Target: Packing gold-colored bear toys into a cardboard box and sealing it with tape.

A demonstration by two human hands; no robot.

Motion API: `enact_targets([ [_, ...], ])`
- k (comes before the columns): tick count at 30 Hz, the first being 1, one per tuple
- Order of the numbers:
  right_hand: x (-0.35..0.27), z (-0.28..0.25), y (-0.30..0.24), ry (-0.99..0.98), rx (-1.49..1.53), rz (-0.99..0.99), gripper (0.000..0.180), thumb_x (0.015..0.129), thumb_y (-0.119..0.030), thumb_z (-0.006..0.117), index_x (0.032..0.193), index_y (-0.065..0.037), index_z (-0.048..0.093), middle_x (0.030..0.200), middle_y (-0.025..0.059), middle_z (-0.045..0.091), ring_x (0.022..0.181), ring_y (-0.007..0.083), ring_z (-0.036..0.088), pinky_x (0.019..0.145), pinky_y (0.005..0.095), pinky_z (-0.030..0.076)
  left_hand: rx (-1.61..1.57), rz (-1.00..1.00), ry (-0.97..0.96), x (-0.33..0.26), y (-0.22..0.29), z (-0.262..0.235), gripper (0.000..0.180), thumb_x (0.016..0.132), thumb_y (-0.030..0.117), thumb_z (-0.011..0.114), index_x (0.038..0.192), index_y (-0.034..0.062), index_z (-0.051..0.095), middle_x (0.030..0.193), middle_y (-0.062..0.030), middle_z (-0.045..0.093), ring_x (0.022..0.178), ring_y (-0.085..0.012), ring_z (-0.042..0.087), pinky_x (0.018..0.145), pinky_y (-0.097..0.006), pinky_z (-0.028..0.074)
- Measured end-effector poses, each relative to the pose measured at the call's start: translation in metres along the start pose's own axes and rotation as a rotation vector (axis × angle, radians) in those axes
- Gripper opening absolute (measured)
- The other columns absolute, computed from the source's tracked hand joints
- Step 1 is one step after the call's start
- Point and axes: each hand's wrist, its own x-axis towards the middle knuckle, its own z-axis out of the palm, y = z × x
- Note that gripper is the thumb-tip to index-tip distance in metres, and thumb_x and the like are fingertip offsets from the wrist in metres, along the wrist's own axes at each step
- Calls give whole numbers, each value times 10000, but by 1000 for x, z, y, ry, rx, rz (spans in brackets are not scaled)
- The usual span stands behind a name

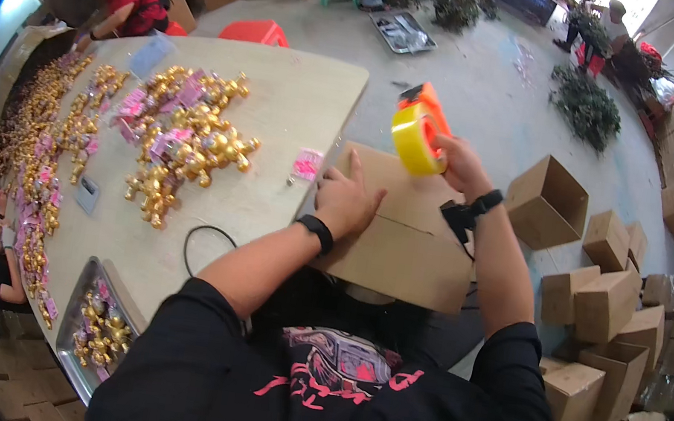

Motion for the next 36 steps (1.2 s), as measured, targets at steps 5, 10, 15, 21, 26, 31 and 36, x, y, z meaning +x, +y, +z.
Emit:
enact_targets([
  [5, -104, -85, -51, -20, 177, -111, 325, 928, 19, 609, 1240, 103, 571, 1195, 183, 682, 1058, 280, 712, 948, 408, 587, 66, -9, -32, -3, 23, -12, 999, 989, 693, 405, 1639, 42, 15, 1297, -438, 459, 1033, -497, 627, 878, -507, 546],
  [10, -190, -79, -77, 143, 86, -163, 363, 910, -2, 632, 1261, 64, 567, 1131, 140, 687, 1002, 224, 712, 925, 368, 580, 117, -2, -58, -5, 38, -3, 1001, 991, 703, 393, 1641, 49, 2, 1323, -430, 451, 1039, -473, 635, 877, -503, 552],
  [15, -201, -62, -58, 195, -195, -273, 397, 870, -5, 665, 1249, 28, 553, 1016, 72, 638, 871, 165, 670, 792, 305, 549, 206, 96, -100, -13, 89, -18, 988, 976, 728, 403, 1651, 88, 70, 1295, -398, 486, 1004, -449, 655, 828, -477, 572],
  [21, -187, -38, 5, 67, -972, -519, 632, 835, -57, 720, 1416, 46, 494, 1334, 165, 629, 1243, 239, 609, 1070, 354, 461, 123, 272, -50, 5, 47, 0, 931, 999, 678, 405, 1649, 93, 86, 1237, -367, 523, 893, -443, 672, 768, -490, 577],
  [26, -179, -42, 7, -3, -1093, -741, 760, 785, -74, 728, 1503, -18, 486, 1272, 175, 649, 1132, 324, 644, 1018, 372, 490, 74, 494, -66, 4, 15, -7, 840, 1042, 571, 411, 1648, 94, 78, 1126, -315, 564, 825, -448, 664, 777, -518, 563],
  [31, -186, -15, 7, -13, -1157, -707, 762, 760, -66, 729, 1495, -113, 535, 952, 156, 597, 838, 331, 603, 820, 394, 526, 123, 767, 213, 1, -10, -5, 615, 1053, 464, 477, 1511, 57, 428, 1085, -263, 589, 879, -426, 646, 838, -475, 555],
  [36, -188, -4, 4, -25, -1234, -672, 742, 734, -51, 733, 1455, -138, 582, 950, 136, 610, 828, 314, 613, 776, 383, 526, -867, 410, -365, -18, -7, -48, 488, 1041, 457, 556, 1277, 34, 620, 1081, -189, 653, 965, -301, 663, 879, -393, 553],
])
